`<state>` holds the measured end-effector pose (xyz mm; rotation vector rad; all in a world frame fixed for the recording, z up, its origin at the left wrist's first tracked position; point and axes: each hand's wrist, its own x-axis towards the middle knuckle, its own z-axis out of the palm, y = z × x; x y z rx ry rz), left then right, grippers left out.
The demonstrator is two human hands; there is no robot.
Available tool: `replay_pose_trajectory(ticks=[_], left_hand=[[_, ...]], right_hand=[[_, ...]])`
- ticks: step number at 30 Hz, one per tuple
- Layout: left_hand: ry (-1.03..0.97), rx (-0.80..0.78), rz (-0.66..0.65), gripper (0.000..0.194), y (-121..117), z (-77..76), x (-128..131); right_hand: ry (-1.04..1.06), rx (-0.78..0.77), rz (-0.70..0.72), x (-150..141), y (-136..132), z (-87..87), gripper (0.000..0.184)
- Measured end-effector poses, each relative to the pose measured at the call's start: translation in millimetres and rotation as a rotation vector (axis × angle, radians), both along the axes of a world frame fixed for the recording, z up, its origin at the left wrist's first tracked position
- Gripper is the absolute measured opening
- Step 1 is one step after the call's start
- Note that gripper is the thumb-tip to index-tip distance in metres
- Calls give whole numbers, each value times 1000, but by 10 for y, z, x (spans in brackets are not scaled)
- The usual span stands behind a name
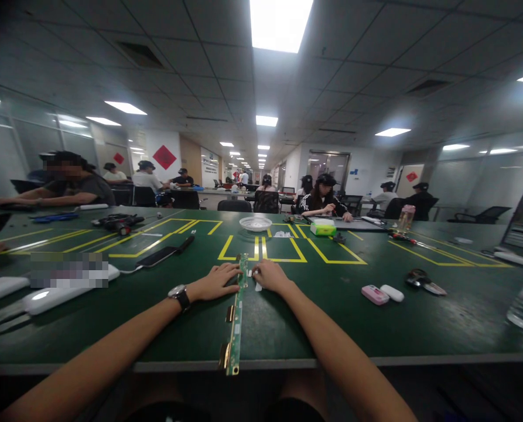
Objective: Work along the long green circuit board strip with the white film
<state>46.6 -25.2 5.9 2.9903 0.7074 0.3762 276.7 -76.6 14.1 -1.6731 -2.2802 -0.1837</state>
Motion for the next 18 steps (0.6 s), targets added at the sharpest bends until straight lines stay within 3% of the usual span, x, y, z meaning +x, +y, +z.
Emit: replay_pose_trajectory(ticks=[8, 18], left_hand=[[70, -81, 7, 61, 63, -59, 20], [96, -104, 18, 64, 80, -62, 27]], right_hand=[[3, 14, 9, 2, 40, -41, 23], [63, 43, 159, 89, 166, -121, 24]])
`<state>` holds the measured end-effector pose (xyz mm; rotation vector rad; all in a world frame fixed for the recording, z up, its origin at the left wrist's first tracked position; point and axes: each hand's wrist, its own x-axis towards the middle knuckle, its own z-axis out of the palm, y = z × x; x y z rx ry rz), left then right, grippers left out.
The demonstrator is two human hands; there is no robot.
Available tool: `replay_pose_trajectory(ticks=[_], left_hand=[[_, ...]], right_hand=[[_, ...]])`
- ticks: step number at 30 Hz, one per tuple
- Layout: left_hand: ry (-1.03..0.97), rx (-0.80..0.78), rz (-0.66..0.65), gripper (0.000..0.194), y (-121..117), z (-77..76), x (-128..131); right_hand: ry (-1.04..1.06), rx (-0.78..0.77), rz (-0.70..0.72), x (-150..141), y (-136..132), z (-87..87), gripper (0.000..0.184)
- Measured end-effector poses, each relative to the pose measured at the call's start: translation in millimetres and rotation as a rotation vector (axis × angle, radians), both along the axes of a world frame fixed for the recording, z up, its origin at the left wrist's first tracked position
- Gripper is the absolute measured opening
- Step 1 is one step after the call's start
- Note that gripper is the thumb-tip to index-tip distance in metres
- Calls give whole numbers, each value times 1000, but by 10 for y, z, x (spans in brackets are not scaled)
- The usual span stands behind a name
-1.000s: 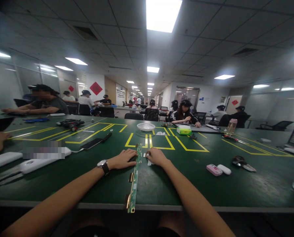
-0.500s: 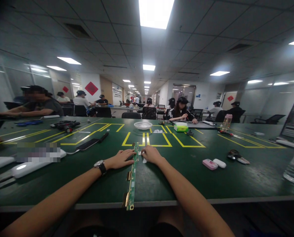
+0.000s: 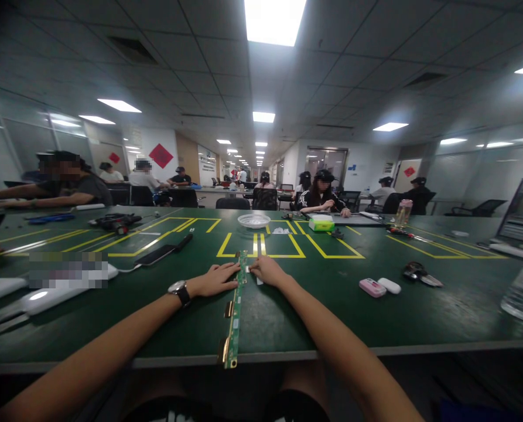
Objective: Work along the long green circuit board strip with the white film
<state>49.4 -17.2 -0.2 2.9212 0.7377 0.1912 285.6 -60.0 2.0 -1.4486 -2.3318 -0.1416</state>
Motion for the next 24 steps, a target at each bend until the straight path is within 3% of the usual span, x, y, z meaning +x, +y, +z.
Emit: replay_pose_trajectory(ticks=[24], left_hand=[[34, -22, -72, 56, 70, 48, 9]], right_hand=[[36, 12, 113, 69, 90, -60, 23]])
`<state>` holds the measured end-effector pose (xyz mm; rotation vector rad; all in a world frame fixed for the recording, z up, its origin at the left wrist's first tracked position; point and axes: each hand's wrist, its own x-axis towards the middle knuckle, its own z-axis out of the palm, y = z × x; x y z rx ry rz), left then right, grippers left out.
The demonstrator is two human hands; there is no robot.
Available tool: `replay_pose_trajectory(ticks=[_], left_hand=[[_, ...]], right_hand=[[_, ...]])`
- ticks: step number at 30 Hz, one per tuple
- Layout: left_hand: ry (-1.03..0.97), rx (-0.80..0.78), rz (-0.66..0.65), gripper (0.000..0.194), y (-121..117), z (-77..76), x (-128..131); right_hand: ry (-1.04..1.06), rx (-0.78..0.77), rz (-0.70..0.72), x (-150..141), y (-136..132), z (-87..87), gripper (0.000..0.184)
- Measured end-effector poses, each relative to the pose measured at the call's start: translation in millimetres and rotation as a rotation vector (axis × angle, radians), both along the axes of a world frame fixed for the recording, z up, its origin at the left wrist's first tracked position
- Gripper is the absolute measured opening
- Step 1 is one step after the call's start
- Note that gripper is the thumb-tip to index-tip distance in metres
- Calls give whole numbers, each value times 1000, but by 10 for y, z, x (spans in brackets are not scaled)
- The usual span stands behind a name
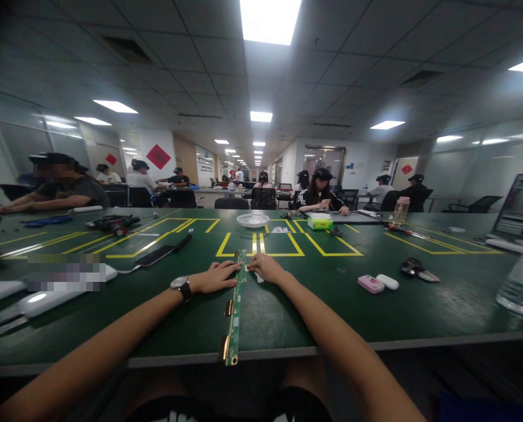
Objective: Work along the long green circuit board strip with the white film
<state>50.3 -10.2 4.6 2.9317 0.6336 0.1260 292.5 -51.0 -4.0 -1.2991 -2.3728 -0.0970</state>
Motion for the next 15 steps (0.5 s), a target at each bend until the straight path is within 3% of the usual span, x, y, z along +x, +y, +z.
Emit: replay_pose_trajectory(ticks=[10, 15], left_hand=[[-6, 31, 39, 61, -34, -34, 41], [-8, 21, 44, 61, -49, -21, 38]], right_hand=[[39, -5, -105, -73, 14, -54, 21], [42, -20, -114, -97, -22, 1, 21]])
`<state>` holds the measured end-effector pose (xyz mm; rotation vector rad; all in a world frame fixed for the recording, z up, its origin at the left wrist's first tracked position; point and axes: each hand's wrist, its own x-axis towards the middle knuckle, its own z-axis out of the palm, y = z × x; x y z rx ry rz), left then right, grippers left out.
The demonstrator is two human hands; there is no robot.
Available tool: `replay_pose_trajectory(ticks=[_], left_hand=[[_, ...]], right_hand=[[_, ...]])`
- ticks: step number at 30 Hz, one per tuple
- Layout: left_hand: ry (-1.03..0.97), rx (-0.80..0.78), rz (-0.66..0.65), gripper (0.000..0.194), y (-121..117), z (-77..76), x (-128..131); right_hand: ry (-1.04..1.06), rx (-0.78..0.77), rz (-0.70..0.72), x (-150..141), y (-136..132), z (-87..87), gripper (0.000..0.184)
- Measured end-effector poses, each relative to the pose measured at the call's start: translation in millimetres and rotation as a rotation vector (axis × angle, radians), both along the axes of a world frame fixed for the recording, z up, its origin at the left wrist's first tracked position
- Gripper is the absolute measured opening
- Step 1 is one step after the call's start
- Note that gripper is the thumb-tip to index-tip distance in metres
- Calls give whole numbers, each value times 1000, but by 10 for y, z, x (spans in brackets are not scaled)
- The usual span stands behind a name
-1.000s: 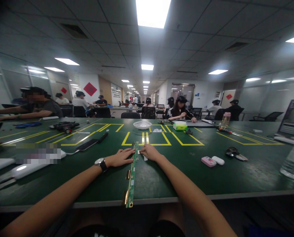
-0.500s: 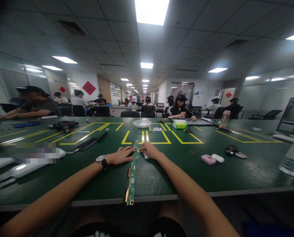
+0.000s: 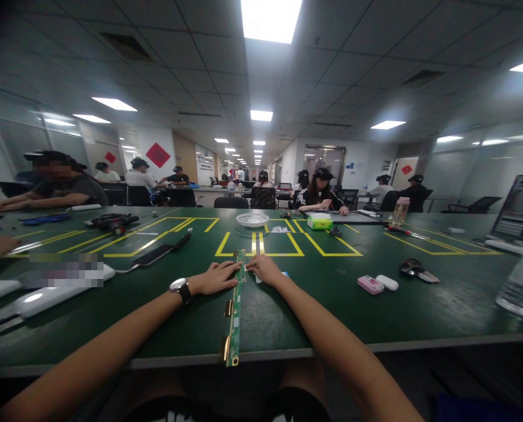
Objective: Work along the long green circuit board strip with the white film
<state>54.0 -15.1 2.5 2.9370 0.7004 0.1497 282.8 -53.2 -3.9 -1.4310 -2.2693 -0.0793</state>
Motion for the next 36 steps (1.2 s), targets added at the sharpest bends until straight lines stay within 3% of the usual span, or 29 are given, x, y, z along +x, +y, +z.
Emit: replay_pose_trajectory(ticks=[8, 12, 19, 25, 31, 36], left_hand=[[-133, -41, 30, 62, -7, -8, -28], [-285, 7, 119, 54, 0, 1, -36], [-296, 134, 151, 47, -28, 52, -62], [-234, 105, 137, 45, -76, 67, -41], [-227, 97, 67, 45, -82, 78, -53], [-219, 110, 26, 45, -92, 81, -41]], right_hand=[[-151, 140, 36, -100, -114, 133, 31], [-193, 52, 154, -91, -85, 121, 36], [-263, -5, -234, 199, -132, 120, 33], [-235, -33, -171, 280, -101, 70, 36], [-218, -36, -242, 331, -69, 106, 33], [-222, -5, -205, 341, -89, 103, 32]])
